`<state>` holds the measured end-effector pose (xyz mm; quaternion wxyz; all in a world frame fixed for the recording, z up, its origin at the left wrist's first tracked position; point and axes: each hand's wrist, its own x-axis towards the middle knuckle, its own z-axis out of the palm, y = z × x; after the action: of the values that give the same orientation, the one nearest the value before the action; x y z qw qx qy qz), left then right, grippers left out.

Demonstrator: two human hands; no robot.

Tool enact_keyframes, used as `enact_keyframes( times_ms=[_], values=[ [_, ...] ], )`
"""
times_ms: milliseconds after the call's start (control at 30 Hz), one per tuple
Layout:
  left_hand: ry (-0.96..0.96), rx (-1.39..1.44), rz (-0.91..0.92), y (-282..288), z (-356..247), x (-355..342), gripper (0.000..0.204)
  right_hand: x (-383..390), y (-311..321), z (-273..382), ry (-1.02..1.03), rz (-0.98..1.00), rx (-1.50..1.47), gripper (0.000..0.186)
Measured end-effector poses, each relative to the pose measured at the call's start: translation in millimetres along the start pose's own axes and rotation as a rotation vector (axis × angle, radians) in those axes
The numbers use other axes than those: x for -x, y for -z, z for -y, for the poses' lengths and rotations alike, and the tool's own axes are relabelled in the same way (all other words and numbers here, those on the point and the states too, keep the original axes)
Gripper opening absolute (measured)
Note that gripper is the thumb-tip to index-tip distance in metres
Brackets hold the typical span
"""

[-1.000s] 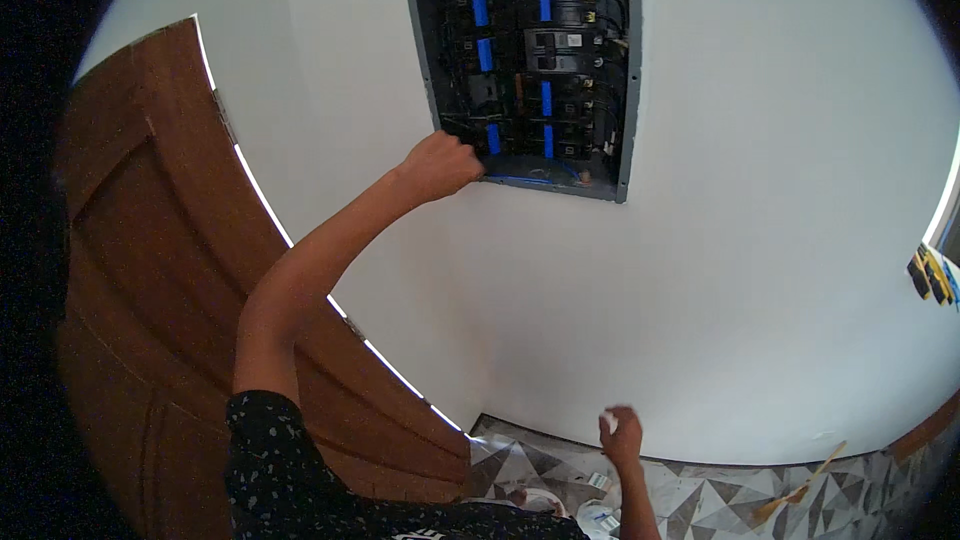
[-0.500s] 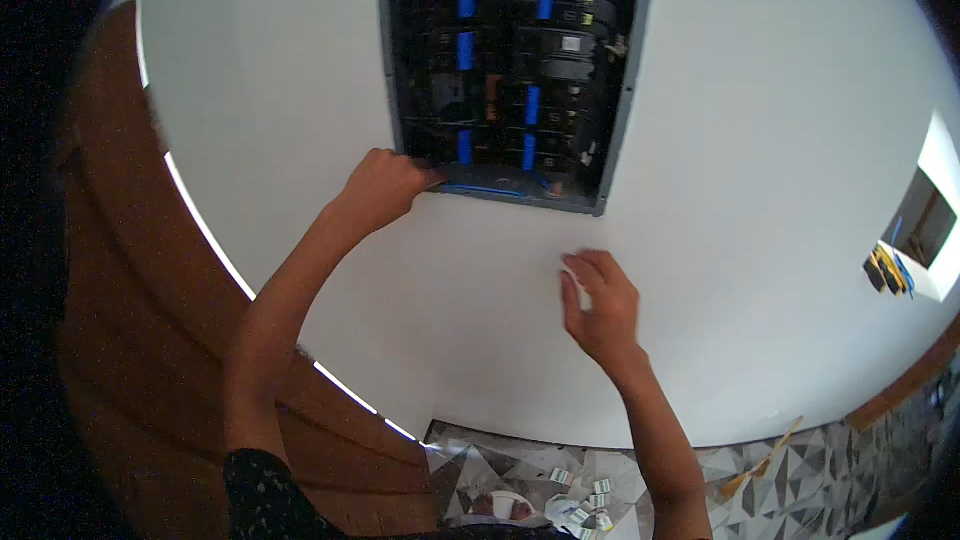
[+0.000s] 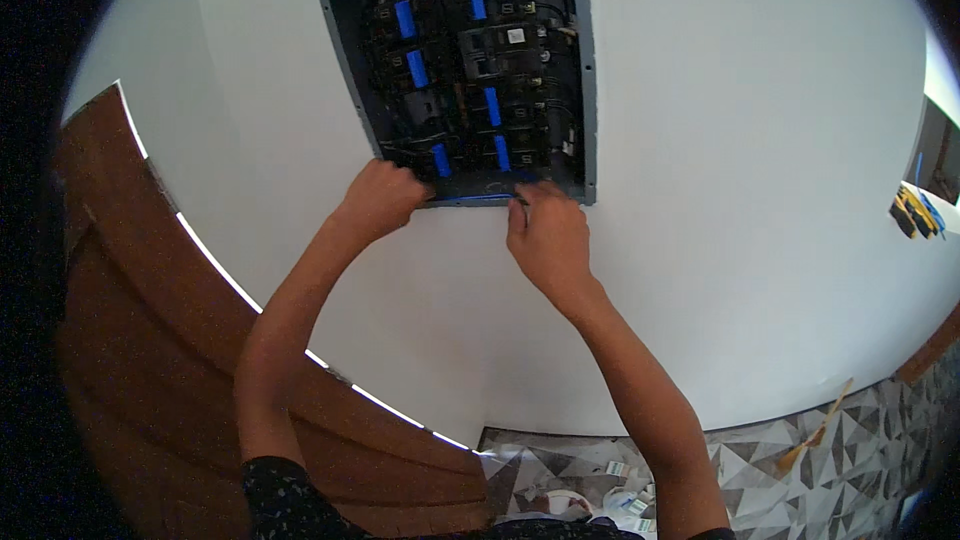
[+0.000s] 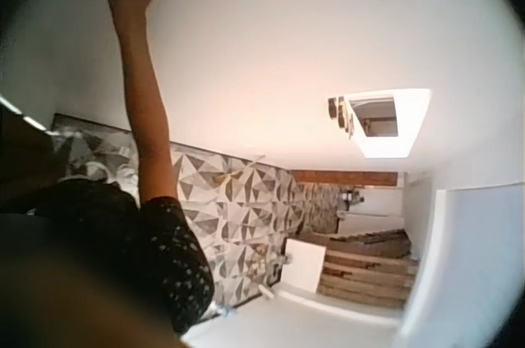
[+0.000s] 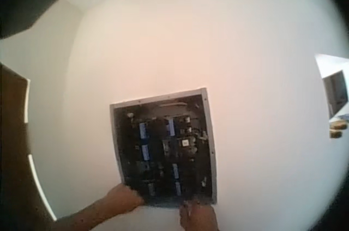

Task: Installing and wiring circuit breakers into a residential electrical distribution panel.

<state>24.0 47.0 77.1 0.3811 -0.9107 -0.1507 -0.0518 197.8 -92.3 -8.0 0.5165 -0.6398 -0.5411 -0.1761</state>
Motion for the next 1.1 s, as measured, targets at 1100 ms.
enact_keyframes(
  times_ms=[1100],
  values=[
    [0.475, 0.422, -0.719, -43.5, -56.9, 18.0, 0.008, 13.4, -47.7, 22.4, -0.208, -0.357, -0.791, 0.011]
  ],
)
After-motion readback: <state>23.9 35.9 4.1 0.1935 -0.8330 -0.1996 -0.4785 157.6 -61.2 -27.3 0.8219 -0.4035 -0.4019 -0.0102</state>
